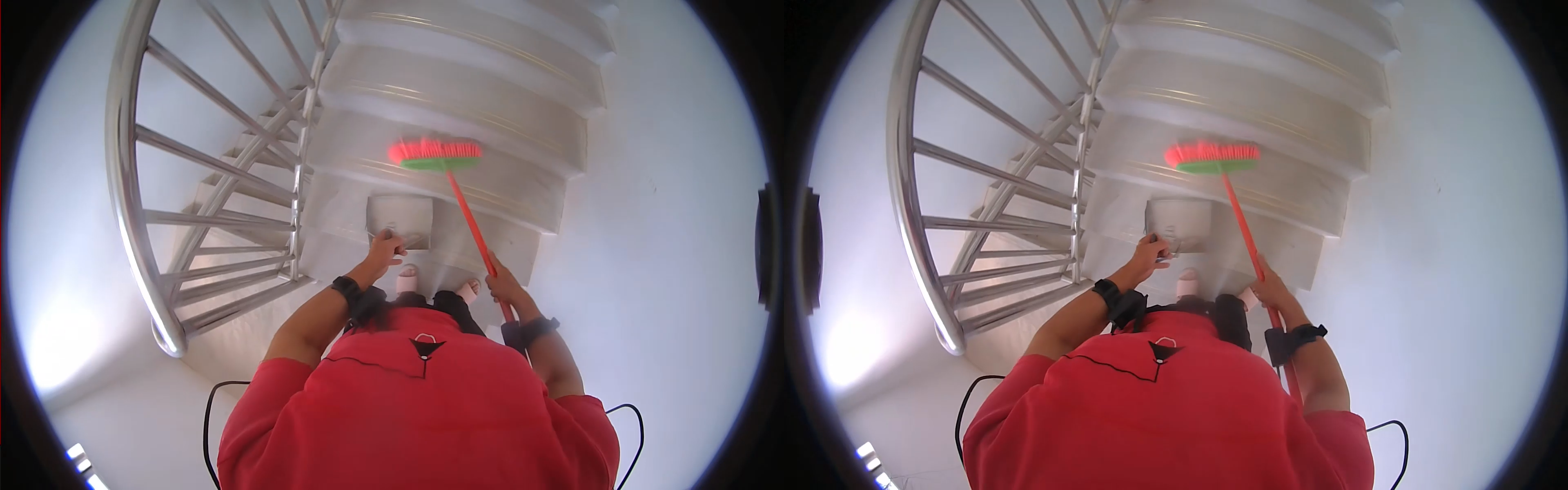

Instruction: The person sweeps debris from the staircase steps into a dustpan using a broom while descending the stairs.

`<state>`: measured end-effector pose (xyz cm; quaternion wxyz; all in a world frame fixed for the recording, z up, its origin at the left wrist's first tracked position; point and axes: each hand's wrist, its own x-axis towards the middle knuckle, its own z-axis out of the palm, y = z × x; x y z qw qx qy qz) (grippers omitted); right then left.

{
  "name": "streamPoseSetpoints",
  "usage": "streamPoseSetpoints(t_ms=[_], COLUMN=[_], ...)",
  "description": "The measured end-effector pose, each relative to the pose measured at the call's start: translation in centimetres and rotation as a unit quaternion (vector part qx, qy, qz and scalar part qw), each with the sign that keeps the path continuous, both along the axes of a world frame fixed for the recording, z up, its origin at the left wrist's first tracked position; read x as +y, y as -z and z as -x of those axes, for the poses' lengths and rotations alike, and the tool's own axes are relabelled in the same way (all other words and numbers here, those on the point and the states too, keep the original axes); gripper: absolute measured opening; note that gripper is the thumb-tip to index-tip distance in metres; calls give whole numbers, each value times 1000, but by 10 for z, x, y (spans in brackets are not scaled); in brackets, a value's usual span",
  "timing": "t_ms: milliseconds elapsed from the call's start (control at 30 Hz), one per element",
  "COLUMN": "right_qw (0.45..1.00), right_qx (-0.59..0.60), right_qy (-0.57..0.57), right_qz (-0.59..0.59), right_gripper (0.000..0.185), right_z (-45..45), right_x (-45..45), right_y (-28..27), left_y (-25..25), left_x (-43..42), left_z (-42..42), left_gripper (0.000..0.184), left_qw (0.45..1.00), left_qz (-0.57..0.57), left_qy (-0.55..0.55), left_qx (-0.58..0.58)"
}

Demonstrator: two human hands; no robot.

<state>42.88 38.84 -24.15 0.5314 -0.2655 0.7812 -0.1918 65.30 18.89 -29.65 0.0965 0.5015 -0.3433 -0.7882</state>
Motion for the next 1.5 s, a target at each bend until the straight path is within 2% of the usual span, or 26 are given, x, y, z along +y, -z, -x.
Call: streamPoseSetpoints(t_ms=[67, 133, 267, 367, 433, 667, 767, 800, 900, 967, 1167, 1267, 1333, 1400, 1500], right_qw=[999, 996, 989, 983, 976, 915, 880, 884, 916, 905, 965, 981, 988, 995, 998], right_qx=[-7, -34, -29, 15, 55, 142, 187, 179, 121, 166, 58, 4, 14, -31, -48], right_qy=[-23, -31, -136, -180, -210, -355, -405, -405, -379, -377, -248, -189, -140, -73, 12], right_qz=[-25, -70, 39, 24, -28, 127, 164, 149, 59, 107, 59, 35, 59, 67, 26], right_gripper=[67, 66, 65, 64, 64, 62, 59, 58, 54, 50, 44, 43, 43, 47, 47], right_z=[-11, -34, -38, -33, -28, 1, -8, -13, -38, -40, -18, 8, 26, 46, 73], right_x=[4, 22, 44, 29, -8, -130, -181, -199, -246, -265, -247, -193, -138, -80, -4], right_y=[6, -12, -32, -35, -46, 13, 26, 27, -4, 33, 60, 44, 59, 71, 52], left_y=[-2, -1, 3, -5, -8, -24, -23, -27, -34, -33, -33, -29, -27, -29, -38], left_x=[-1, -2, -3, 0, 5, 23, 34, 37, 47, 54, 59, 57, 59, 62, 64], left_z=[-3, -8, -19, -32, -40, -74, -90, -94, -103, -110, -114, -106, -100, -92, -72], left_gripper=[18, 18, 18, 19, 17, 18, 20, 20, 20, 20, 22, 21, 19, 19, 18], left_qw=[1000, 1000, 1000, 999, 998, 995, 989, 986, 981, 978, 983, 986, 986, 986, 988], left_qz=[4, 0, 2, 24, 27, 41, 36, 36, 30, 19, 4, 5, 2, -4, 11], left_qy=[-13, -18, -29, -42, -55, -87, -143, -159, -189, -202, -169, -145, -137, -130, -111], left_qx=[5, -4, 4, -15, -19, -33, -31, -32, -40, -47, -71, -87, -96, -104, -109])
